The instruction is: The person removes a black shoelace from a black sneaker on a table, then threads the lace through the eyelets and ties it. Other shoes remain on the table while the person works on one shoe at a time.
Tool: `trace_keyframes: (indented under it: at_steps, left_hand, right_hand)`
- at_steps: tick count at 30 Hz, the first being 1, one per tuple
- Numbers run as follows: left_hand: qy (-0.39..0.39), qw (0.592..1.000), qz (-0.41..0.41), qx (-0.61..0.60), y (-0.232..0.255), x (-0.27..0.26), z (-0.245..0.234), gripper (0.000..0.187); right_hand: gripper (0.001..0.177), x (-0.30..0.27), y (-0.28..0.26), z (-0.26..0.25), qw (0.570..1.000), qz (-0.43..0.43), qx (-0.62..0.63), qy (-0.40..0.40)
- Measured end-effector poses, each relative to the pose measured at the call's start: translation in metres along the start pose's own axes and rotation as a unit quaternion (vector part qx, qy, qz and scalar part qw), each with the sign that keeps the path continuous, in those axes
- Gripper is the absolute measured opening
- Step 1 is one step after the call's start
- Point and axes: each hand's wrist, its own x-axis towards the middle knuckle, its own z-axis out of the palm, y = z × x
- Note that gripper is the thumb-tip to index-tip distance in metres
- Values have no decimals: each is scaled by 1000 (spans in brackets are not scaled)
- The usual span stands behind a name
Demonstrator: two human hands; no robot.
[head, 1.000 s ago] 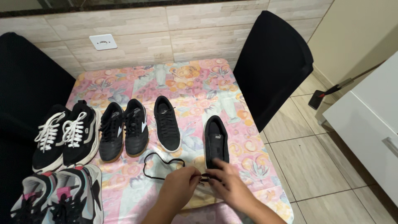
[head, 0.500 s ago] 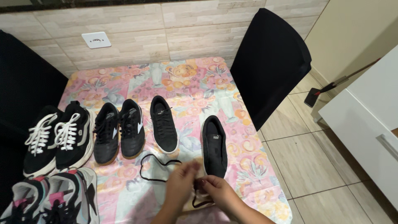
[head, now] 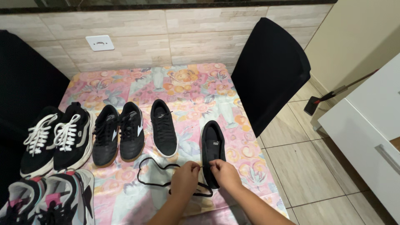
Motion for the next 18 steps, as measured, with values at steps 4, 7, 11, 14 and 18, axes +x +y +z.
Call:
trace_keyframes:
  at_steps: [4, 7, 11, 14, 18]
  left_hand:
    - [-18, 998, 10, 67, -5, 0, 6, 19]
    - [-5, 996, 39, 81, -5, -3, 8, 18]
    - [20, 996, 61, 62, -6, -6, 11, 17]
    - [3, 996, 44, 74, -10, -6, 15, 18]
    - [44, 989, 107, 89, -15, -5, 23, 18]
  right_hand:
    - [29, 1, 7, 6, 999, -27, -28, -6]
    - [25, 0, 10, 12, 999, -44, -10, 10]
    - [20, 2, 17, 13, 997, -67, -7, 24]
    - [21, 1, 20, 14, 997, -72, -5, 33]
    - [20, -1, 22, 15, 998, -49, 11, 27]
